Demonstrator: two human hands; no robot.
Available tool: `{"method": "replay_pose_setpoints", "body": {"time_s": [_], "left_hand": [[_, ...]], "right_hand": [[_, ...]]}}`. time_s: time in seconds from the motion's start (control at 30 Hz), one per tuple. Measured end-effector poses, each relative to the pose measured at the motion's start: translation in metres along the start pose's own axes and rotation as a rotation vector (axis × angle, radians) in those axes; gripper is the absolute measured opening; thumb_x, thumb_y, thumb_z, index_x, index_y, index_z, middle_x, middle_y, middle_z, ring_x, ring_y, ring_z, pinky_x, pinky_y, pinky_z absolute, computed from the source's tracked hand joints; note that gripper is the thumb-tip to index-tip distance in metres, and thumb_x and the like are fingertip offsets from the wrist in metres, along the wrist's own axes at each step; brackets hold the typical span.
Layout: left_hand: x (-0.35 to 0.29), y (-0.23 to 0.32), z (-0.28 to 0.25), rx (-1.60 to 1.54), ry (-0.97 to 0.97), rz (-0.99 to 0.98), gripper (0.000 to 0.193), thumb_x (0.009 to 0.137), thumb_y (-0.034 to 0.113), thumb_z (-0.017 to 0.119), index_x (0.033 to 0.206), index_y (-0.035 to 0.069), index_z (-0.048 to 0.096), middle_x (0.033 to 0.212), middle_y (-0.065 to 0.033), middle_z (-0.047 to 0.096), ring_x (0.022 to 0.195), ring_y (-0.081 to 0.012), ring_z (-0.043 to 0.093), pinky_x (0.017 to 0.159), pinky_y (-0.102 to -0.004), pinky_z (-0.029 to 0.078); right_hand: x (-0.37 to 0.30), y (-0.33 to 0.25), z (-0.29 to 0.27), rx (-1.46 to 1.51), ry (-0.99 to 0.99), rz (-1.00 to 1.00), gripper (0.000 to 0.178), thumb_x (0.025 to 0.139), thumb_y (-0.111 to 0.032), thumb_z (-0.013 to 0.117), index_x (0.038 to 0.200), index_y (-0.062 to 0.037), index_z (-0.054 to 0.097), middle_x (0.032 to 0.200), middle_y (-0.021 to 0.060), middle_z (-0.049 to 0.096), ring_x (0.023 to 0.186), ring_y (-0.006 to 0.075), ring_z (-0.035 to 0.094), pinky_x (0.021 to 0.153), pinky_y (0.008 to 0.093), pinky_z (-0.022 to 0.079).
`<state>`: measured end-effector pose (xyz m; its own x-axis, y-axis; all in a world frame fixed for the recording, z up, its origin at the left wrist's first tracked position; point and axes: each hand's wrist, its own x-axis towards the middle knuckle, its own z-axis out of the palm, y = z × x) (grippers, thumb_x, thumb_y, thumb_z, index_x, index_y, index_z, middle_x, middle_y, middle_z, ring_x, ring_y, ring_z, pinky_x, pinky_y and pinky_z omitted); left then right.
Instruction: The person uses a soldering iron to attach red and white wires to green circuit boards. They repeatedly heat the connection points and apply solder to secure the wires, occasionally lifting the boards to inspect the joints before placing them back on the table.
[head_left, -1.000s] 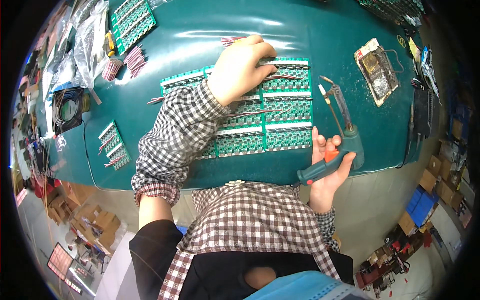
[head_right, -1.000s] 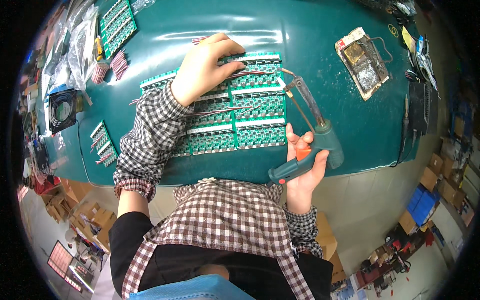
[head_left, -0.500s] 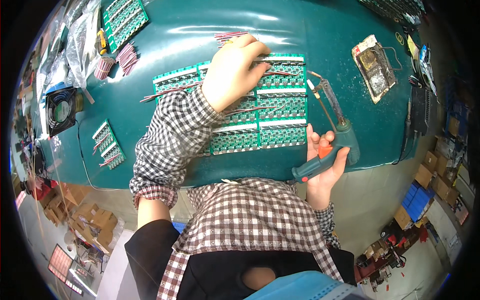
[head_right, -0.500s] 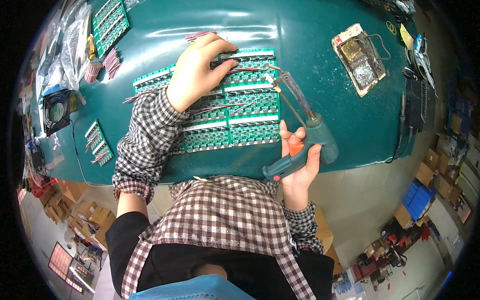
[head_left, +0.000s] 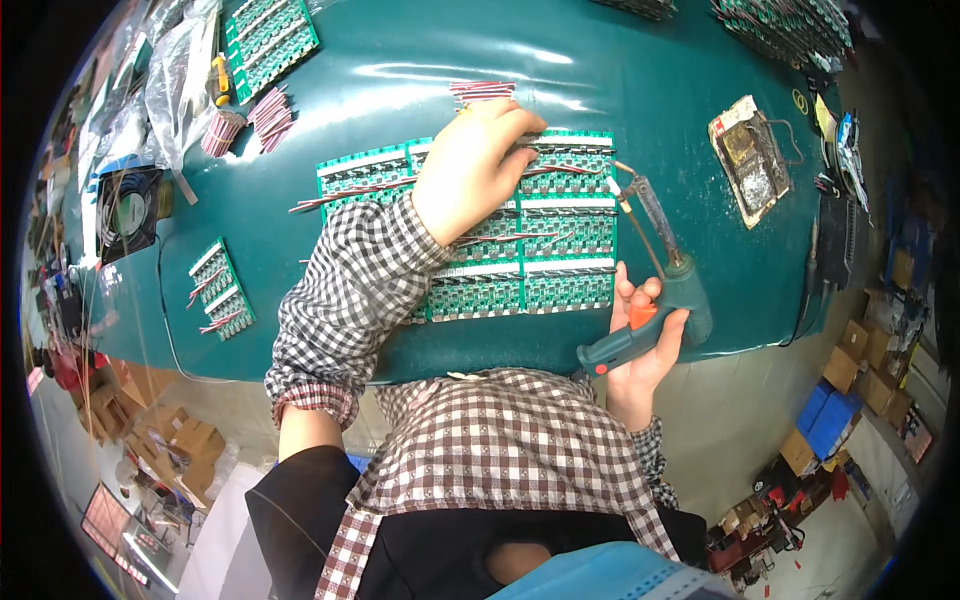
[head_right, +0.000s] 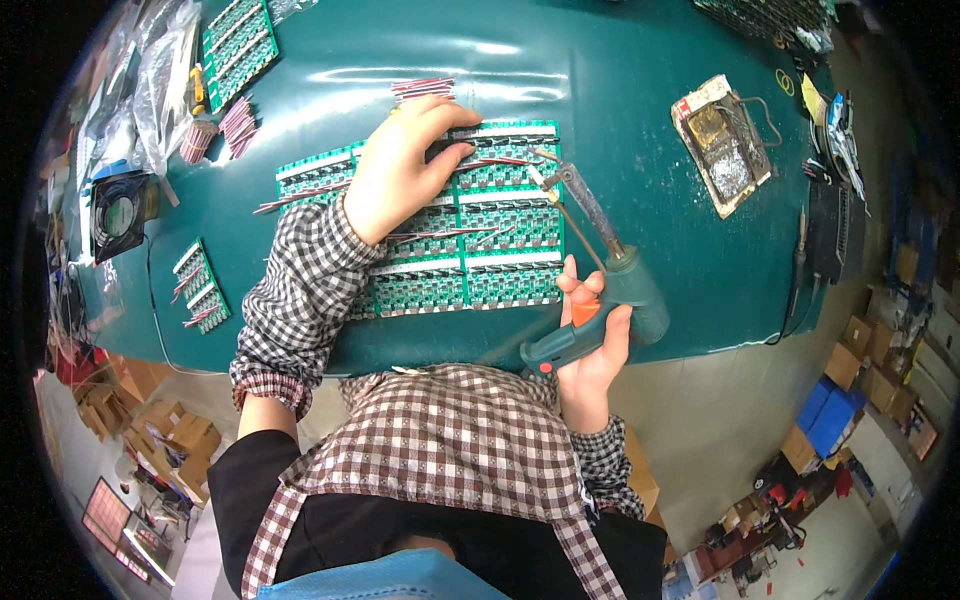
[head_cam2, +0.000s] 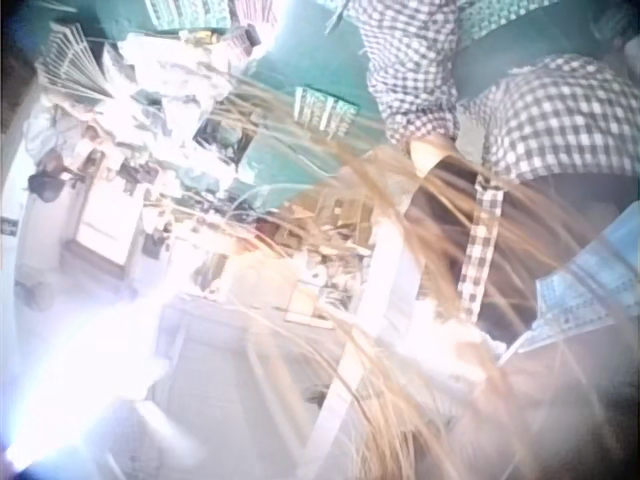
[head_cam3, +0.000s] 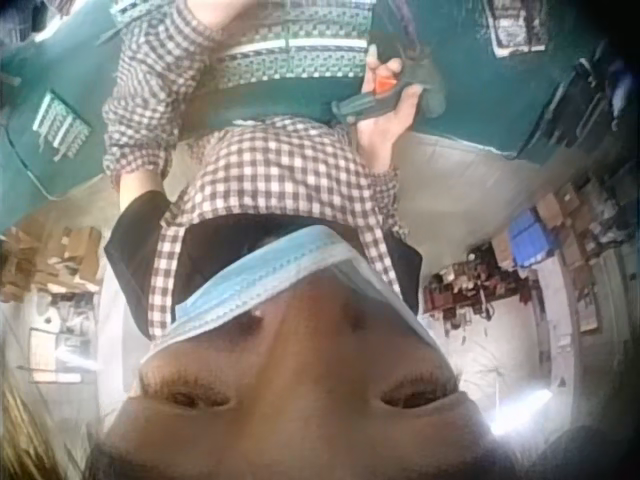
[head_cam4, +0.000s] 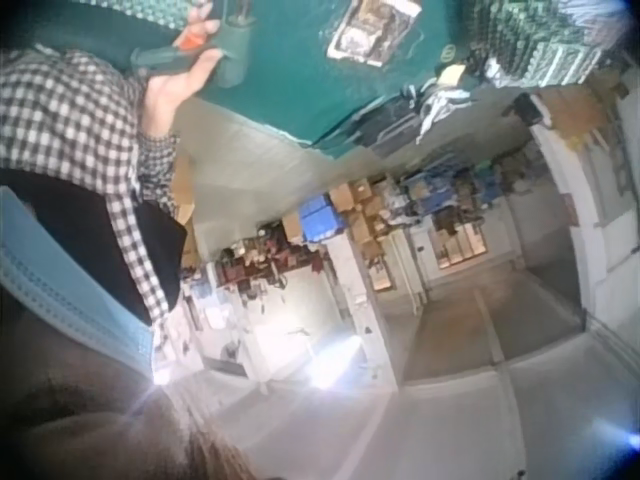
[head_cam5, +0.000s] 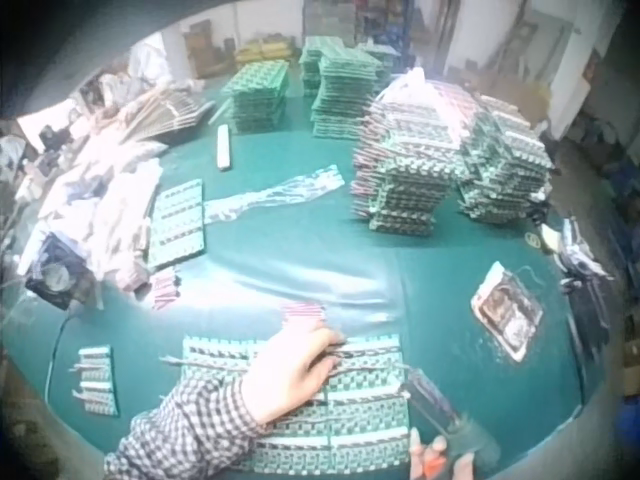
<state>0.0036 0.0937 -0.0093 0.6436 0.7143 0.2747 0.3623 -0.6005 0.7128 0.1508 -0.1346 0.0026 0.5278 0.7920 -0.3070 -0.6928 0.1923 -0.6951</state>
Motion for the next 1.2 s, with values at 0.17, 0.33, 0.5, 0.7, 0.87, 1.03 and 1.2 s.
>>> {"method": "replay_pose_setpoints", "body": {"time_s": [0.17,0.33,0.5,0.7,0.87,1.03,1.2], "left_hand": [[-0.006,0.001,-0.045,-0.011,0.123,-0.097,0.023,0.08,0.0,0.066,0.103,0.004,0.066,0.096,-0.0102,0.066,0.09,-0.0213,0.065,0.08,-0.0313,0.05],[0.011,-0.029,-0.039,0.185,0.033,-0.092,0.011,0.081,0.007,0.067,0.092,0.003,0.066,0.083,-0.0087,0.06,0.073,-0.0214,0.062,0.068,-0.0305,0.05],[0.01,-0.044,-0.024,0.229,0.012,-0.113,0.011,0.078,0.01,0.07,0.082,0.003,0.062,0.08,-0.0076,0.056,0.069,-0.0202,0.06,0.064,-0.0317,0.049],[0.013,-0.041,-0.02,0.229,0.002,-0.085,0.012,0.078,0.011,0.069,0.084,0.003,0.062,0.081,-0.0086,0.057,0.069,-0.0212,0.06,0.064,-0.0326,0.049],[0.015,-0.041,-0.02,0.272,-0.01,-0.062,0.013,0.079,0.012,0.067,0.082,0.003,0.059,0.081,-0.0116,0.055,0.077,-0.0295,0.058,0.07,-0.0387,0.047],[0.011,-0.016,-0.034,0.243,0.003,0.051,0.012,0.084,0.009,0.063,0.087,0.0,0.055,0.083,-0.0135,0.055,0.081,-0.0321,0.056,0.072,-0.0375,0.046],[-0.024,0.05,-0.039,-0.142,-0.101,-0.201,0.008,0.089,0.006,0.06,0.093,0.0,0.057,0.073,-0.0063,0.061,0.059,-0.0116,0.059,0.055,-0.0264,0.046]], "right_hand": [[0.009,-0.014,-0.011,-0.026,0.044,-0.031,0.046,0.092,-0.045,0.057,0.107,-0.0017,0.052,0.088,0.0049,0.06,0.098,0.0247,0.059,0.115,0.0508,0.024],[0.019,-0.022,-0.018,-0.065,-0.005,0.037,0.045,0.093,-0.044,0.056,0.107,-0.0018,0.051,0.089,0.0056,0.061,0.092,0.0234,0.061,0.11,0.0517,0.032],[0.014,-0.026,-0.015,-0.152,-0.028,0.008,0.045,0.093,-0.043,0.056,0.108,-0.0017,0.051,0.09,0.0064,0.06,0.089,0.0219,0.061,0.106,0.0506,0.039],[0.015,-0.035,-0.021,-0.157,-0.018,0.024,0.046,0.091,-0.044,0.058,0.109,-0.0025,0.05,0.09,0.0065,0.062,0.088,0.0203,0.061,0.101,0.0473,0.043],[0.017,-0.044,-0.02,-0.178,-0.032,0.006,0.045,0.091,-0.044,0.058,0.109,-0.0031,0.051,0.09,0.0058,0.062,0.087,0.02,0.061,0.098,0.0457,0.045],[0.013,-0.06,-0.019,-0.248,-0.022,-0.044,0.046,0.092,-0.045,0.056,0.111,-0.0028,0.051,0.093,0.0064,0.061,0.086,0.0201,0.061,0.091,0.044,0.049],[0.01,-0.075,-0.027,-0.306,-0.048,-0.092,0.049,0.091,-0.045,0.058,0.114,-0.0022,0.05,0.094,0.007,0.062,0.084,0.0227,0.063,0.085,0.0455,0.052]]}}
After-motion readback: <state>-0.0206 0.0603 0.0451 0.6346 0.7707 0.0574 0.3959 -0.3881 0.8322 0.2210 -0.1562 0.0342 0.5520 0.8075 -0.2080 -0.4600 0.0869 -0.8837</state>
